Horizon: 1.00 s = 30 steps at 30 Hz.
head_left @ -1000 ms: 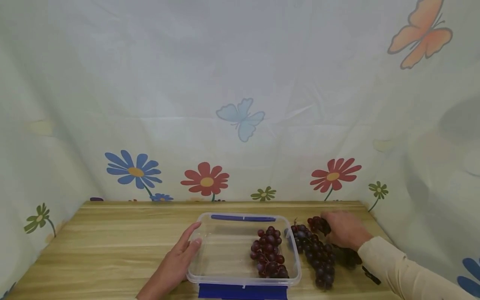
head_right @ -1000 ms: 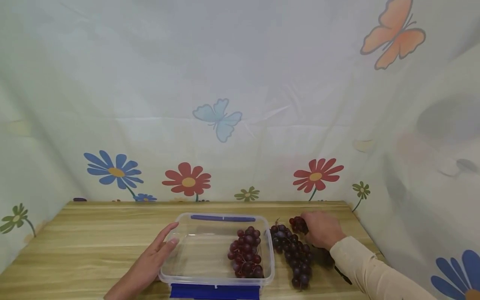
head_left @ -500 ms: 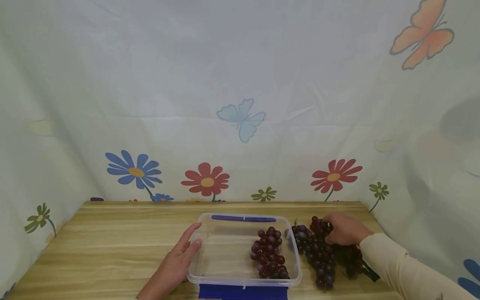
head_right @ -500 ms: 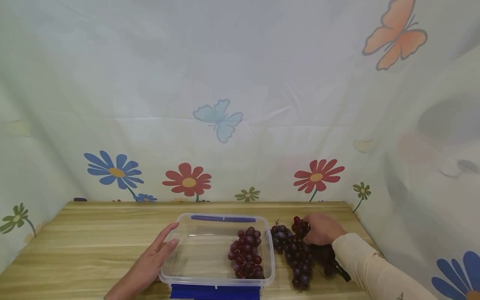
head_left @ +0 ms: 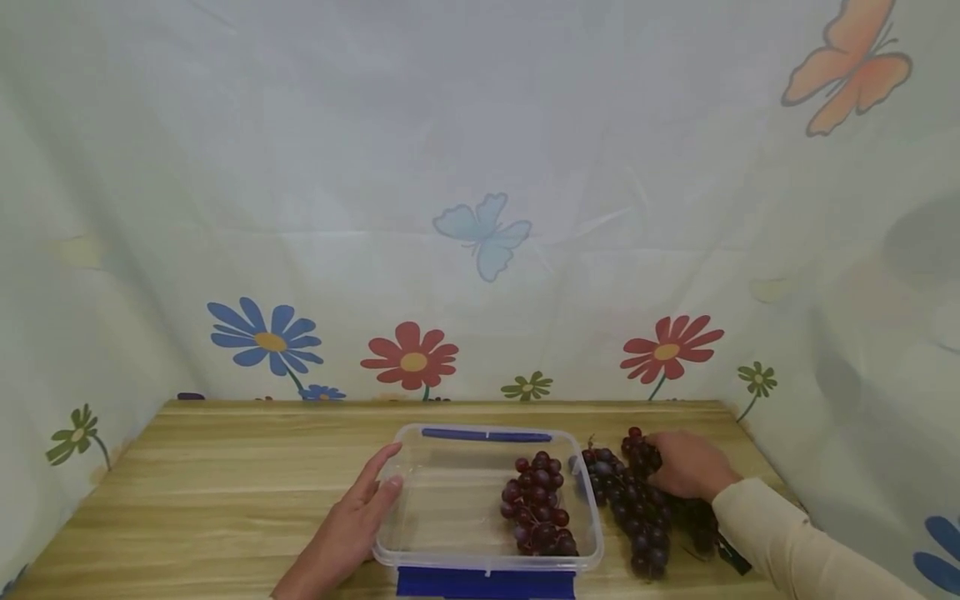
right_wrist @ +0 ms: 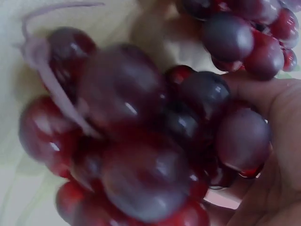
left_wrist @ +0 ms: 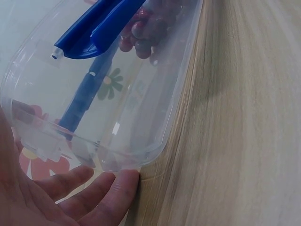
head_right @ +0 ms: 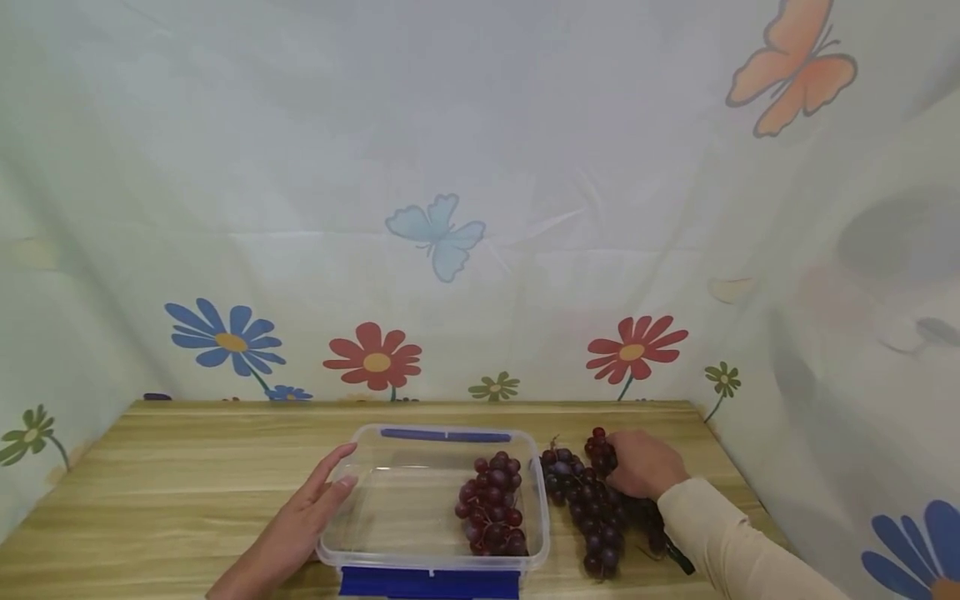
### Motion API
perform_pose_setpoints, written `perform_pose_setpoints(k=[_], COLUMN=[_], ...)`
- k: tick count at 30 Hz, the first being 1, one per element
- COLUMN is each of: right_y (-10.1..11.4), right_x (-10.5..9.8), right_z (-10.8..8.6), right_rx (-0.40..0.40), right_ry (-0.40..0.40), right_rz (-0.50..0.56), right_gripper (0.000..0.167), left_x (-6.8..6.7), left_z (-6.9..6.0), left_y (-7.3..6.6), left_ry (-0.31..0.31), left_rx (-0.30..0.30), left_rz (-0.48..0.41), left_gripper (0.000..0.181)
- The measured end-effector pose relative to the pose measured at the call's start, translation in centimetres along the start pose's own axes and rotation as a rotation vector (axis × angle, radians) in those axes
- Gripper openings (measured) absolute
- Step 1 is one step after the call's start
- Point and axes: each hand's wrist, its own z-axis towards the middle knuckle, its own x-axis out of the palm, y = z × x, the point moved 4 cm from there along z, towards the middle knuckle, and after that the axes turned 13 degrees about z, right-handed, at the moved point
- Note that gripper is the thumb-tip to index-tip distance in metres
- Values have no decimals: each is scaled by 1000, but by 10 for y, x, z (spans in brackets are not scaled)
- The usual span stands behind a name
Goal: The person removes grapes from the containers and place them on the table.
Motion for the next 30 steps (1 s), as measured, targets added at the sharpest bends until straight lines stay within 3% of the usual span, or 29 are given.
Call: perform_pose_setpoints(k=[16, 22, 30], right_y=[-7, -10, -5], right_x=[5, 3, 1], right_z=[-8, -9, -12], right_rx=[50, 78, 56], right_ry=[-58, -44, -59], right_rz=[8, 18, 20], right_gripper=[62, 67, 69], left_x=[2, 3, 2], left_z=[0, 2, 2], left_y=[1, 1, 2], left_ry=[-21, -13, -9], left_rx=[48, 21, 20], left_rz=[18, 10, -1], left_gripper=[64, 62, 61])
